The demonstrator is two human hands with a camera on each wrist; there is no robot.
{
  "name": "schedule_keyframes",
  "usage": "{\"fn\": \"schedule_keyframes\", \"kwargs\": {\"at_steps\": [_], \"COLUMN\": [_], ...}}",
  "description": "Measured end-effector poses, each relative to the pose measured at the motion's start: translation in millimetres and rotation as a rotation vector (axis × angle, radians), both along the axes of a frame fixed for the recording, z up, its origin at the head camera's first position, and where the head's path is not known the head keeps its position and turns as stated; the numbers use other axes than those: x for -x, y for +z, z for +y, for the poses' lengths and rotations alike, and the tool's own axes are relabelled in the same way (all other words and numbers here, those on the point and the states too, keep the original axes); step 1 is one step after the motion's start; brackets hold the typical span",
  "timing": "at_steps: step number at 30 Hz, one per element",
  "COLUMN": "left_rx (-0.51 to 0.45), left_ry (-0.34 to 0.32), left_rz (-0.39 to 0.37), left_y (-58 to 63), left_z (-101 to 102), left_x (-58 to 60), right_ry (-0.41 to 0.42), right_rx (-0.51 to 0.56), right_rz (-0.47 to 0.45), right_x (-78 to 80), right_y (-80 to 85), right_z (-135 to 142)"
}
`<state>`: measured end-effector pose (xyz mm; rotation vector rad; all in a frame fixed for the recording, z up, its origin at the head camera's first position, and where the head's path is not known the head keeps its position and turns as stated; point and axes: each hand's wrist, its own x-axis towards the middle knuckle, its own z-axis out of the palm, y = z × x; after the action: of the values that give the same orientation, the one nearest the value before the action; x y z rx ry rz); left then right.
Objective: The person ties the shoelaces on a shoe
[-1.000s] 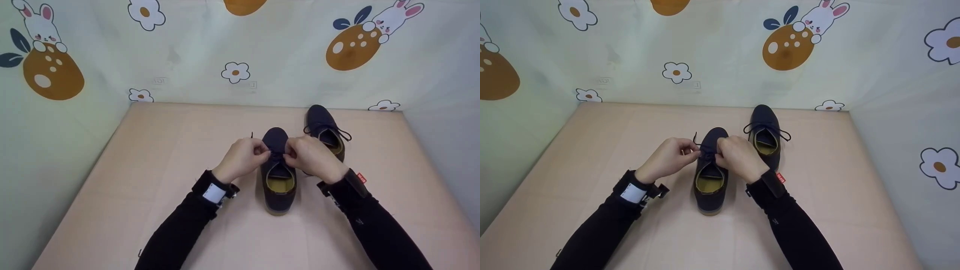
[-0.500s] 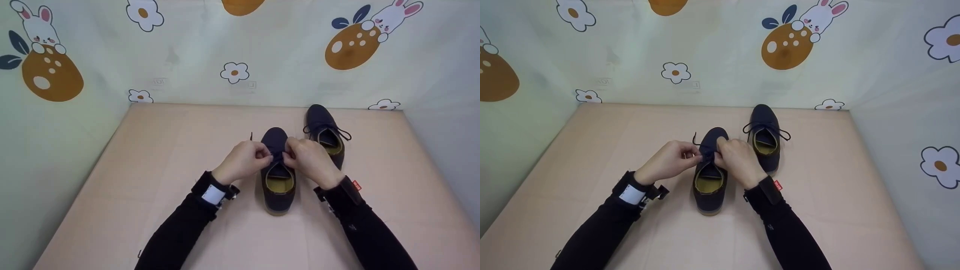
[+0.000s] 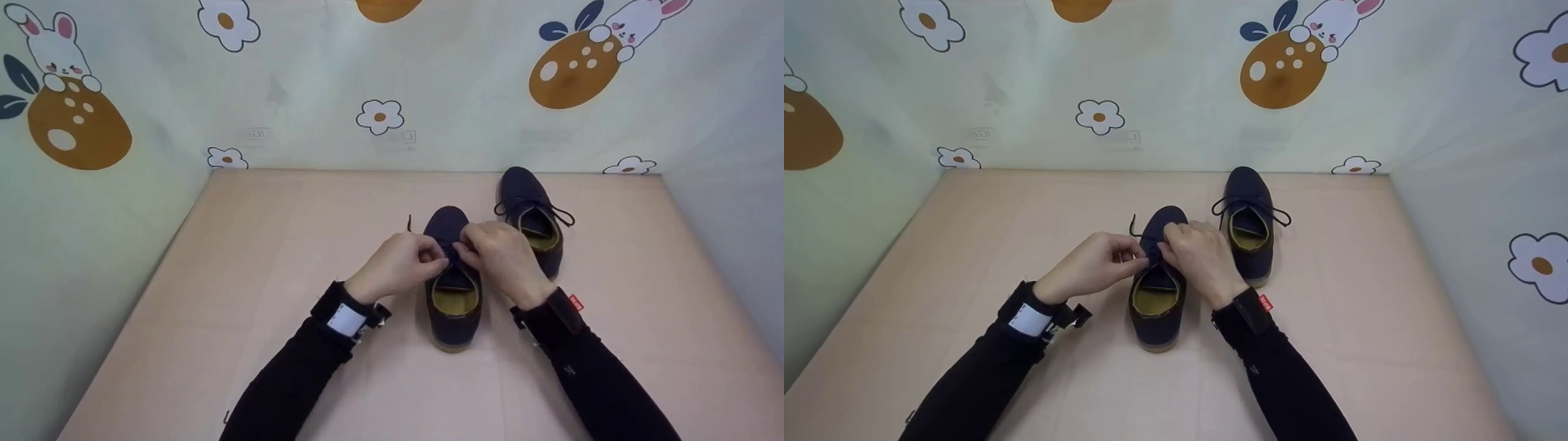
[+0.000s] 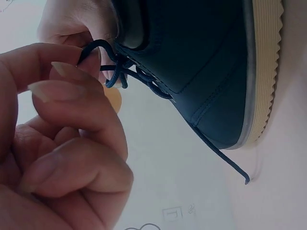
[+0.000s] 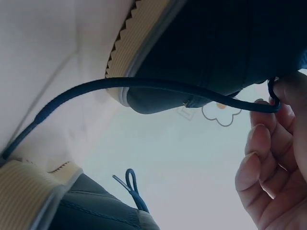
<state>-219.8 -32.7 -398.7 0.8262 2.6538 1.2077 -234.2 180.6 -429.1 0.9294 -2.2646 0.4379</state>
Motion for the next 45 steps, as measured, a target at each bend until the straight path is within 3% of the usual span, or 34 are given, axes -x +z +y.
{"fn": "schedule_keyframes", "kwargs": {"at_steps": [2, 8, 10, 19, 27, 36, 45], "left_rx": [0.003, -0.006, -0.029, -0.154, -0.255, -0.315, -0.298], "left_ry": [0.019, 0.192, 0.209, 0.125, 0.104, 0.105, 0.070], "left_rz": [0.016, 0.078, 0.067, -0.091, -0.192, -0.205, -0.169], "left_y": [-1.2, -7.3, -10.7, -22.4, -28.8, -30.2, -23.0], "left_z": [-1, -2, -1, 4, 6, 8, 2], "left_x": [1.0, 7.0, 9.5, 16.7, 19.4, 17.6, 17.5], "right_ry": [0.000, 0.007, 0.013, 0.042, 0.074, 0.096, 0.068], "right_rx": [0.002, 0.002, -0.001, -0.002, 0.012, 0.005, 0.056], "right_rz": [0.021, 0.050, 0.058, 0.033, 0.006, 0.005, 0.036], "right_x": [0.3, 1.1, 1.4, 1.5, 1.5, 1.4, -21.3], "right_y": [-1.0, -2.7, -3.0, -2.4, -3.2, 5.2, 26.4], "right_z": [0, 0, 1, 1, 1, 4, -10]}}
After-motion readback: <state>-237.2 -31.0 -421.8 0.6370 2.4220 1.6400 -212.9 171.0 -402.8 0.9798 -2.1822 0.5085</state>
